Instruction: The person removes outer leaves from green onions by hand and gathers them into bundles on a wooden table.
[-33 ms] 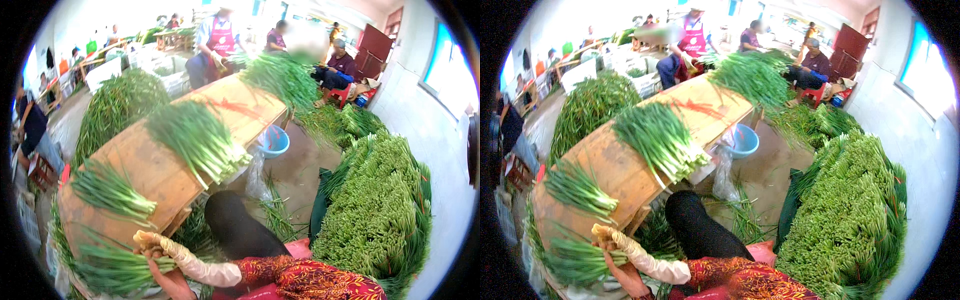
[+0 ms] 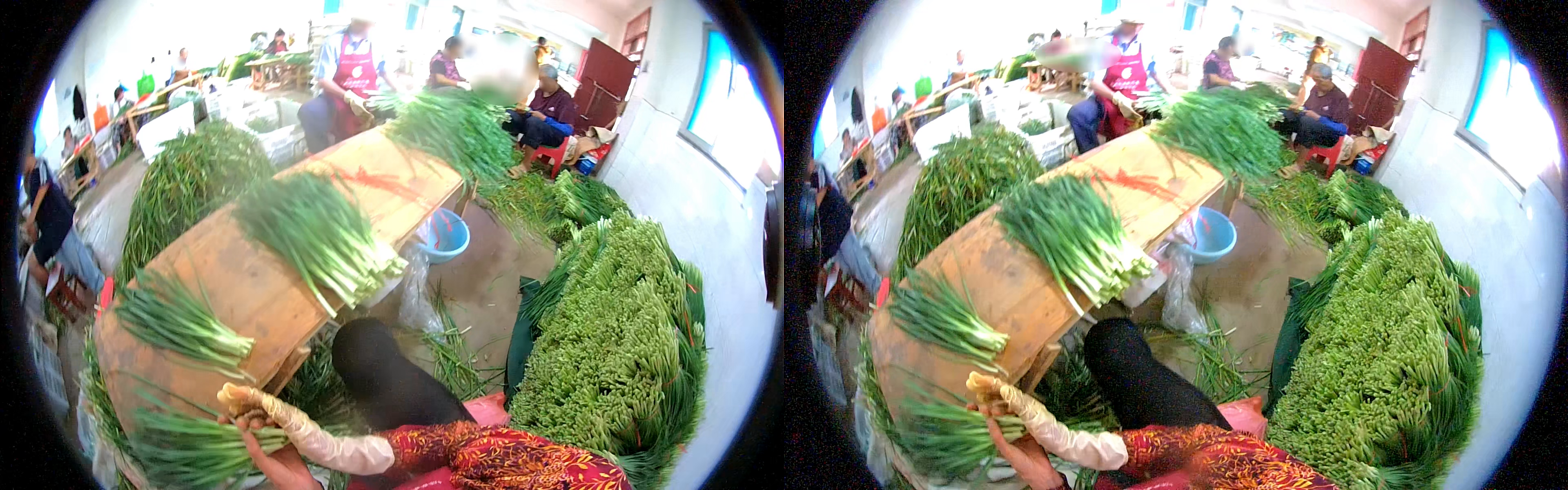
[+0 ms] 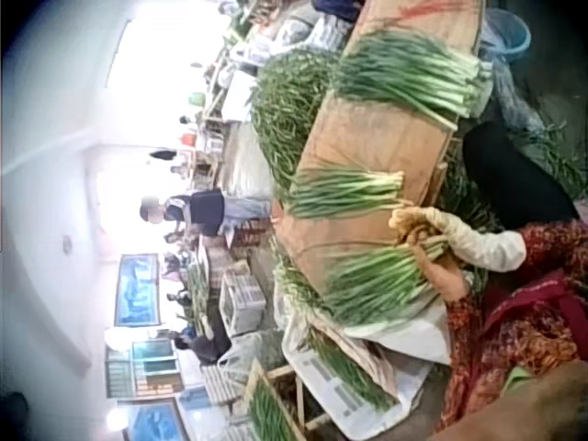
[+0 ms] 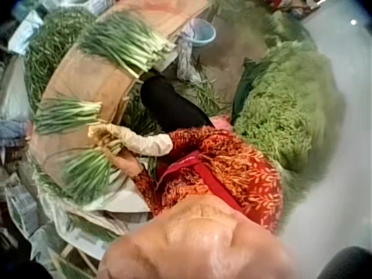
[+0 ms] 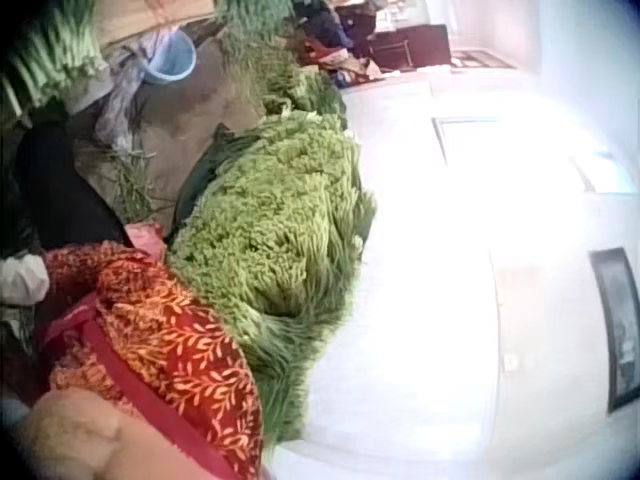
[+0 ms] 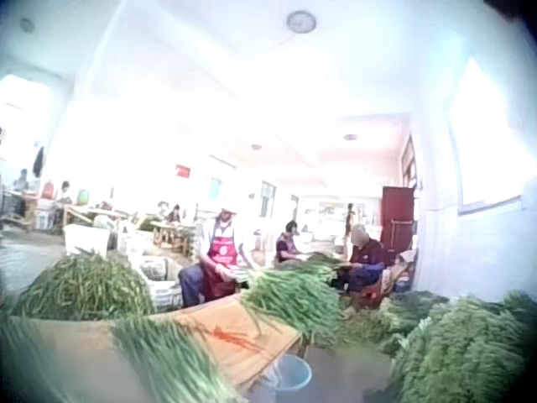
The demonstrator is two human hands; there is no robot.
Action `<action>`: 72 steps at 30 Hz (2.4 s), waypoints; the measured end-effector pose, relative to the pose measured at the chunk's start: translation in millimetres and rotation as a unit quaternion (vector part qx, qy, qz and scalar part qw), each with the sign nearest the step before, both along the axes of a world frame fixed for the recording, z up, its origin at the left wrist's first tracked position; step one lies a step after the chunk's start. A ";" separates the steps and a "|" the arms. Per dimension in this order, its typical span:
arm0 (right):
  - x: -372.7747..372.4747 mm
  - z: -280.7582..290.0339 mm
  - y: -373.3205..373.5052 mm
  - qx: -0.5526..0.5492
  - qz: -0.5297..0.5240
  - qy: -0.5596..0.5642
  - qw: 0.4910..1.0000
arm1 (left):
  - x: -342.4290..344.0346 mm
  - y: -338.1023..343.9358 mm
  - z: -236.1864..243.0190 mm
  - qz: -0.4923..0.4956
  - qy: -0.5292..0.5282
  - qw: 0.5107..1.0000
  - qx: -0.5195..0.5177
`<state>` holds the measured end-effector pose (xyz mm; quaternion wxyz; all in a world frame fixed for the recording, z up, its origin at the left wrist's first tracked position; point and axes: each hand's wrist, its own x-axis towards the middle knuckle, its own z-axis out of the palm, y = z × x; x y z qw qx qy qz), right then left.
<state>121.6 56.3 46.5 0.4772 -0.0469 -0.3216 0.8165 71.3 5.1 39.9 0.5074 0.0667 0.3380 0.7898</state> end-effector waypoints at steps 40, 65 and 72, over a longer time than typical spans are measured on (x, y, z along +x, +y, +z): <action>97.6 73.5 18.9 0.316 -0.068 -0.400 0.858 | 19.0 3.2 35.8 -0.061 0.377 0.919 0.099; 207.9 109.6 127.6 0.035 0.011 -0.524 0.851 | 129.8 211.6 97.2 -0.427 -0.038 0.849 0.309; 220.3 125.6 172.1 0.045 -0.095 -0.554 0.826 | 143.8 281.6 119.7 -0.464 -0.096 0.834 0.283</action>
